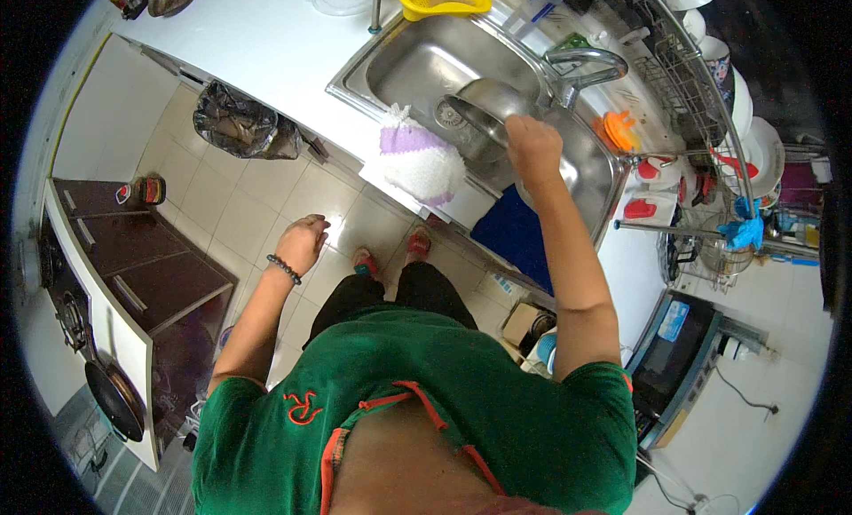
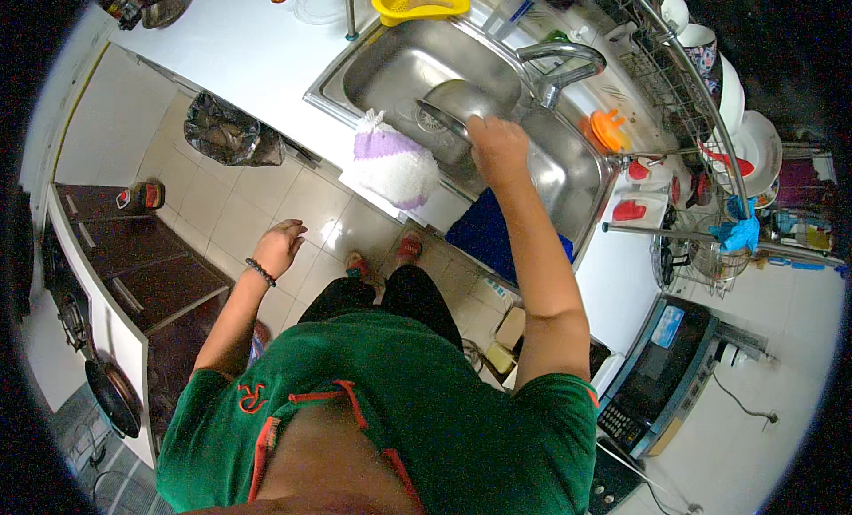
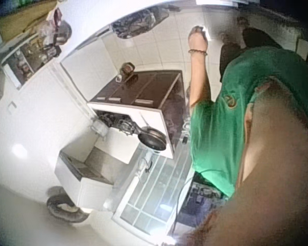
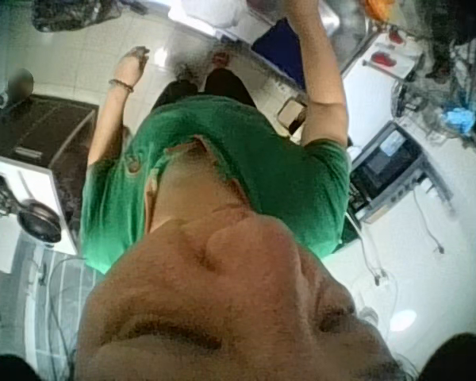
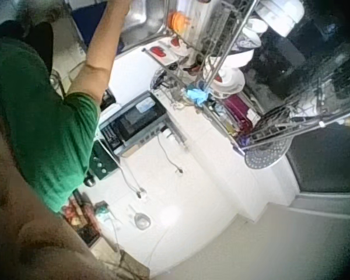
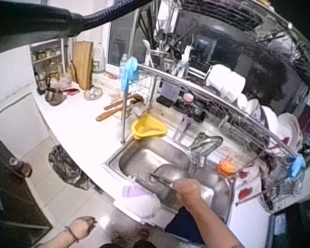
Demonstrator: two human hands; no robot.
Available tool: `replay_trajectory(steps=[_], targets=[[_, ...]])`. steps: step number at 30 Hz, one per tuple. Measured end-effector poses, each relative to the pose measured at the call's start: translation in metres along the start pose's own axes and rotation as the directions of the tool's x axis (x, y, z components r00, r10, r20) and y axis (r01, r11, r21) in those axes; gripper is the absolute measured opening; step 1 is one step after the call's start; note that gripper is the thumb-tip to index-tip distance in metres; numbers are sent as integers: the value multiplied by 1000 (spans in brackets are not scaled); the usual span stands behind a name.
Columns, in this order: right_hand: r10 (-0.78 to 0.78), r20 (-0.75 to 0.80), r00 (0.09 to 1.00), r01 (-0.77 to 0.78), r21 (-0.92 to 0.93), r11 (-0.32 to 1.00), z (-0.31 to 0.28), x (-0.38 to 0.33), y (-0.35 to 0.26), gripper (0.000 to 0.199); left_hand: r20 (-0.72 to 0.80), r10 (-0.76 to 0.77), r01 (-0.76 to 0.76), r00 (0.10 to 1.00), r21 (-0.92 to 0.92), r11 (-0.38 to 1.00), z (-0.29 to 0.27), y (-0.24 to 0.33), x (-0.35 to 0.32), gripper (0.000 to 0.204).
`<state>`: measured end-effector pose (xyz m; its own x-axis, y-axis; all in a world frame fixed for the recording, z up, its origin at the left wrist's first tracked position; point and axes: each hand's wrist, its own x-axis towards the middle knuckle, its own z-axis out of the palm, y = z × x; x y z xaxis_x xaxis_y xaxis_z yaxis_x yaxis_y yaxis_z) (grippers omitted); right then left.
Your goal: The person washes a metal bowl in a kitchen sink using a sponge and soap, then rinses it under running water. They then use a blue cloth to dry the bowl and place it on the counter.
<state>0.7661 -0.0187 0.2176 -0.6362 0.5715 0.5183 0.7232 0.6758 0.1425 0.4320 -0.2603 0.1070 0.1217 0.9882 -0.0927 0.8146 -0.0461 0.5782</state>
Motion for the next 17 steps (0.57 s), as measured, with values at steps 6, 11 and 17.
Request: replay_trajectory(steps=[6,11,17], targets=[[711,60,701,-650,464,602,-12,-30,-7,7,-13,-11,12,1000,53,999,7,-1,-19,16],[800,521,298,-454,814,-362,14,-121,17,31,28,-118,120,993,-85,989,14,23,-37,18],[635,742,216,-515,639,-572,-34,-248,21,48,-210,22,-32,977,-47,998,42,96,20,33]])
